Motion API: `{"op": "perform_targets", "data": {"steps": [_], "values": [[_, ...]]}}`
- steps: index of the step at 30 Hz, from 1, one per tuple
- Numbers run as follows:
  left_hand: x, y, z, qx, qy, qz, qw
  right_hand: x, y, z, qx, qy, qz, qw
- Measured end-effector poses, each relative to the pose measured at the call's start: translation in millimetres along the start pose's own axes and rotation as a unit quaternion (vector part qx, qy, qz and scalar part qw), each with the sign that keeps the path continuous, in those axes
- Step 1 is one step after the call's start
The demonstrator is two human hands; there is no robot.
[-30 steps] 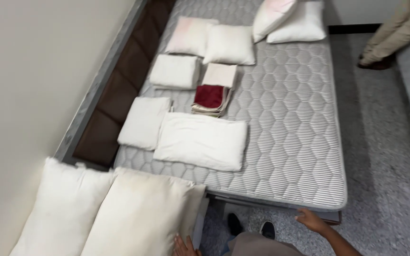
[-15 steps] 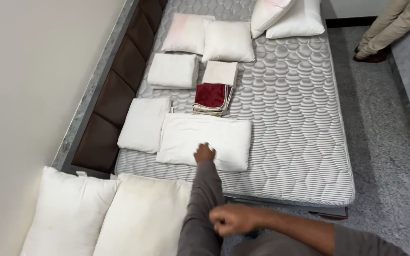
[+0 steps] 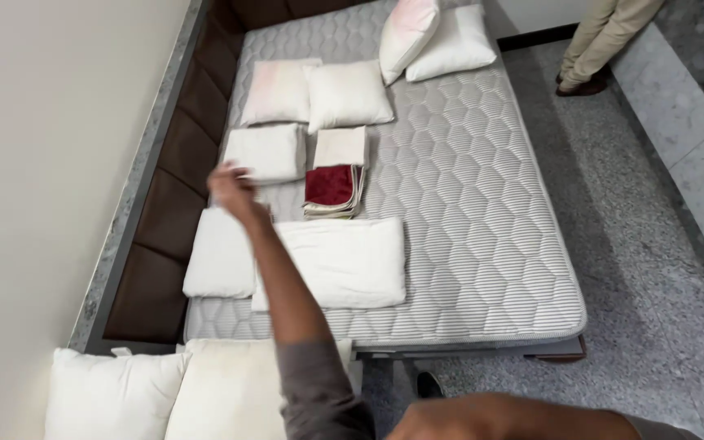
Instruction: The person picks up several white pillows from a bed and stacks them against a wall. The person handles the pillows one by one, lifting them from the mattress and placing them in a vertical pile.
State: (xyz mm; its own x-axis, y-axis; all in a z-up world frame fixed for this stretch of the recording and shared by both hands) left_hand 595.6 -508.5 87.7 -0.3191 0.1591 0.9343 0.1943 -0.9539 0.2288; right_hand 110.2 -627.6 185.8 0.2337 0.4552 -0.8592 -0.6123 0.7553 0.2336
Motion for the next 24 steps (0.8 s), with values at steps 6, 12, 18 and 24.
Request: {"op": "perform_targets", "data": {"steps": [6, 12, 18, 24], "values": [[-15, 131, -444, -0.545, 0.011, -0.012, 0.839, -84, -185, -84, 0.148, -0.136, 0.097, 0.975], [119, 164, -688, -0.67, 0.134, 0.131, 0.718, -163, -416, -259, 0.5, -0.349, 0.22, 0.762], [137, 193, -750, -0.68, 0.236, 0.099, 0.687, -183, -450, -351, 0.628, -0.313, 0.001, 0.712], [141, 227, -759, -0.7, 0.235, 0.086, 0.669, -155, -401, -341, 0.59, -0.056, -0.351, 0.725]]}}
Point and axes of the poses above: each hand's wrist, its own z-axis towards the middle knuckle, its own y-axis out of the palm, x = y × z, the point moved 4 cm from there along z, towards the middle knuckle, and after that the axes turned 15 degrees about z, right-handed, at the moved point
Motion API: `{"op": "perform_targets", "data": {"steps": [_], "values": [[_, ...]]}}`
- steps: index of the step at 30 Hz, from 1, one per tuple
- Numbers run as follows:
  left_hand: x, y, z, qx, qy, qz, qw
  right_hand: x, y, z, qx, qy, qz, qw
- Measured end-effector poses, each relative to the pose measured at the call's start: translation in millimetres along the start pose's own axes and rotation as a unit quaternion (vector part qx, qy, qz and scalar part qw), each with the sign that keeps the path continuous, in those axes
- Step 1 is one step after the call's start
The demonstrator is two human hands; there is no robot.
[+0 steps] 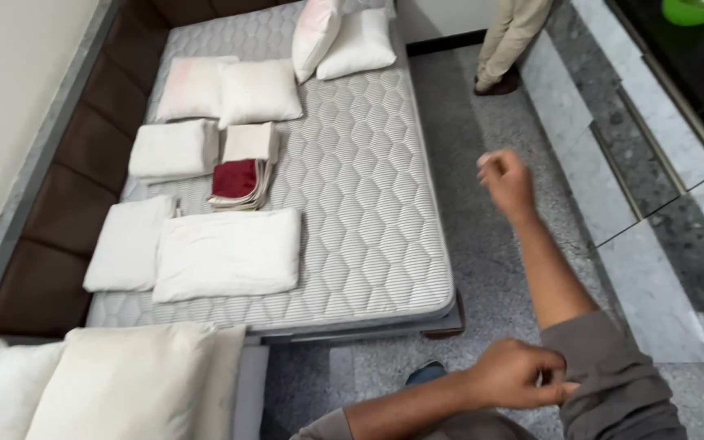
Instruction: The person picks up several white pillows from a bed and stacks them against a wall. The person handles the pillows one by one, lifting them from the mattress and placing them in a vertical pile.
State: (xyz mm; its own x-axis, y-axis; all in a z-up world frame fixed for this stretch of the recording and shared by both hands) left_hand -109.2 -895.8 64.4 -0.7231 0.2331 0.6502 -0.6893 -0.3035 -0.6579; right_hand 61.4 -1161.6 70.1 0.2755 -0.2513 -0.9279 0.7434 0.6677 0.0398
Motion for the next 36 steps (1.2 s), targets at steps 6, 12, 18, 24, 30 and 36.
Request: {"op": "perform_targets", "data": {"steps": [6, 12, 18, 24, 30, 36], "values": [[-30, 102, 42, -0.053, 0.095, -0.039, 0.993, 50, -38, -4, -0.136, 0.045, -0.174, 0.974], [-104, 137, 103, -0.181, 0.137, -0.259, 0.939, 159, -130, 46, -0.107, 0.114, -0.106, 0.982], [-274, 155, 97, -0.191, -0.026, -0.064, 0.979, 410, -282, -30, -0.241, 0.218, -0.136, 0.936], [-367, 151, 14, -0.37, -0.137, 0.03, 0.918, 437, -412, -136, -0.257, 0.417, -0.108, 0.865], [-380, 149, 0, -0.338, -0.247, 0.022, 0.908, 432, -431, -179, -0.217, 0.546, 0.127, 0.799], [-421, 122, 47, -0.255, -0.336, 0.079, 0.903, 496, -410, -88, -0.229, 0.591, 0.087, 0.768]]}}
Point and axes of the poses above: each hand's wrist, its own z-axis towards the middle knuckle, its own y-axis out of the palm, x = y × z, the point moved 4 cm from there along z, towards the middle knuckle, and after that the axes turned 15 degrees about z, right-handed, at the moved point
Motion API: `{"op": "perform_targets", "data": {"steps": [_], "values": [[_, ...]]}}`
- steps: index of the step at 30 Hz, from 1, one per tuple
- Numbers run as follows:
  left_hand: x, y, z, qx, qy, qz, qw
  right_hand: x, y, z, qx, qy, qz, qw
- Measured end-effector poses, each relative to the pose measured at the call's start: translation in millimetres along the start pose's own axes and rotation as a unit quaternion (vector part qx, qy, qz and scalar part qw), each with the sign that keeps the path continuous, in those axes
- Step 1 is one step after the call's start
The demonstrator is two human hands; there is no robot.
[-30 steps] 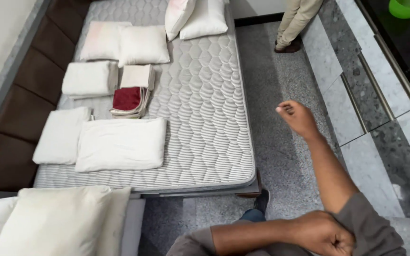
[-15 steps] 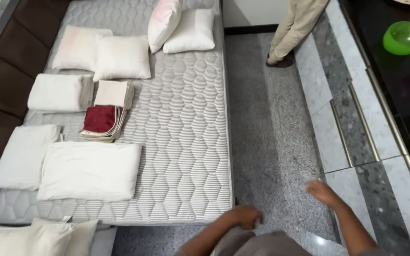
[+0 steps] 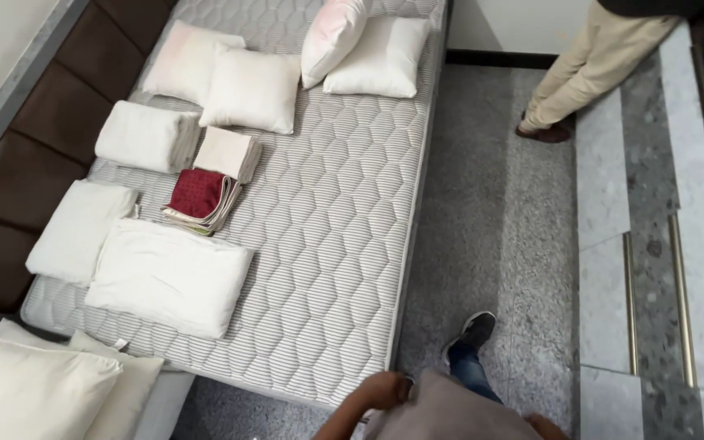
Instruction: The person picks up several white pillows from a bed and stacks them against a wall. The person handles the pillows one by one, lifting them from the mattress and placing them in a vertical pile.
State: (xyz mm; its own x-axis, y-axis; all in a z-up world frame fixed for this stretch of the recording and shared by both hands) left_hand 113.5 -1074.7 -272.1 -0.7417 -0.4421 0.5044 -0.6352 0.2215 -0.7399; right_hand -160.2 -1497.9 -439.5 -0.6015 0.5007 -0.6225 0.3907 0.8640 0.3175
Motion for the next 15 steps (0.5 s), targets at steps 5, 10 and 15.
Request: {"op": "perform_targets", "data": {"steps": [5, 10, 15], "values": [[-45, 3, 44, 0.048, -0.098, -0.274, 0.956, -84, -32, 70, 0.011, 0.041, -0.021, 0.999], [-28, 1, 93, 0.035, -0.11, -0.388, 0.914, -196, -76, 127, 0.06, 0.035, -0.065, 0.995], [3, -61, 146, 0.168, -0.27, -0.391, 0.863, -291, -106, 181, -0.001, -0.09, -0.239, 0.967]]}}
Point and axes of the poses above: each hand's wrist, its own z-axis towards the middle knuckle, its own y-axis out of the palm, x = y × z, the point moved 4 cm from there along z, towards the middle knuckle, and after that the axes turned 15 degrees about z, right-handed, at the moved point
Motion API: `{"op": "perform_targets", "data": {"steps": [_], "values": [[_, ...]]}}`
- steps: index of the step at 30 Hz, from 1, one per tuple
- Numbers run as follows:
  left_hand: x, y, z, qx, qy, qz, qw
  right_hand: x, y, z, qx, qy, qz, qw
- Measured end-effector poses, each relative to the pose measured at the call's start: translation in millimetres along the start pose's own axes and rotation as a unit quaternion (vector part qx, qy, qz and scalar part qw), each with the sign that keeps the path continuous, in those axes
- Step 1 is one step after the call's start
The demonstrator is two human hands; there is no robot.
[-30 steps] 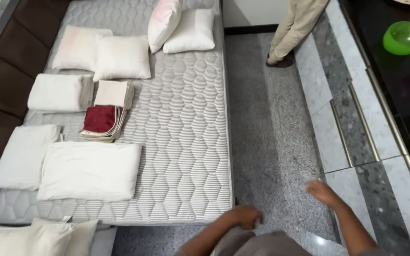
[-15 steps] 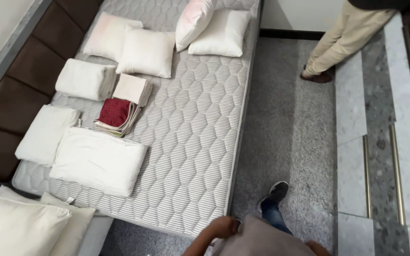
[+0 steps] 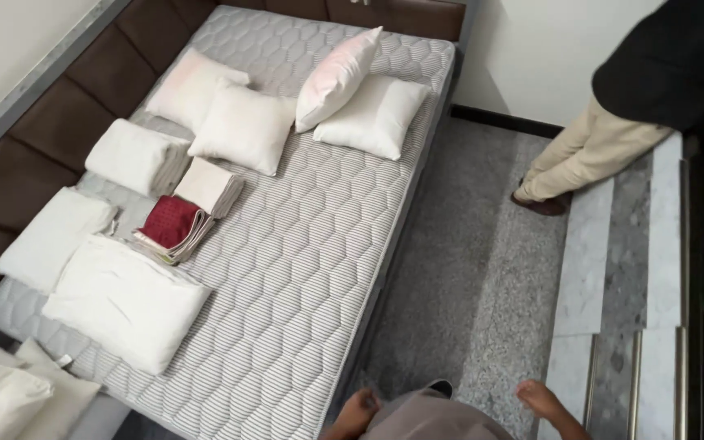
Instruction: The person picks up several white pillows from a bed and stacks them against a wall. The person handles the pillows one by one, lifting them from the mattress and placing them in a vertical pile.
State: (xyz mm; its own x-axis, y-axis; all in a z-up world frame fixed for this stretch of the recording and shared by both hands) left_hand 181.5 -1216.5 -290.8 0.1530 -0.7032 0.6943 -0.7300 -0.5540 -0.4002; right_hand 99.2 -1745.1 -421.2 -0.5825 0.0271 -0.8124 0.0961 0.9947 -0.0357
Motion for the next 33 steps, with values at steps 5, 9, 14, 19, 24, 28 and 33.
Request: {"op": "perform_targets", "data": {"steps": [5, 9, 14, 19, 24, 28, 33], "values": [[79, -36, 29, 0.179, -0.094, -0.075, 0.977, -64, -14, 89, -0.071, -0.078, -0.164, 0.981], [75, -52, 85, 0.23, -0.09, 0.005, 0.969, -104, -5, 154, -0.04, -0.025, -0.045, 0.998], [15, -65, 158, 0.092, -0.179, 0.156, 0.967, -195, 14, 157, -0.092, -0.011, -0.193, 0.977], [29, -106, 200, -0.015, -0.118, 0.274, 0.954, -156, -57, 200, -0.102, 0.135, -0.134, 0.976], [54, -165, 280, -0.007, -0.157, 0.225, 0.962, -183, -101, 215, -0.099, 0.075, -0.026, 0.992], [88, -214, 343, 0.104, -0.093, 0.205, 0.969, -216, -115, 257, 0.007, 0.176, -0.136, 0.975], [128, -243, 406, 0.099, -0.153, 0.191, 0.965, -231, -127, 330, -0.136, 0.177, -0.062, 0.973]]}}
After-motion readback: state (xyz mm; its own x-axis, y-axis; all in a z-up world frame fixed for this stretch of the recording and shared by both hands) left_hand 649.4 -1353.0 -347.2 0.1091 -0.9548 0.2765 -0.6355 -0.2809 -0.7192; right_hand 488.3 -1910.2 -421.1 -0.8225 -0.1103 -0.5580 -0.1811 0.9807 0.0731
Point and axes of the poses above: each hand's wrist, its own z-axis towards the middle knuckle, its own y-axis out of the palm, x = y × z, the point moved 4 cm from there along z, towards the middle knuckle, and after that the axes turned 15 degrees about z, right-handed, at the moved point
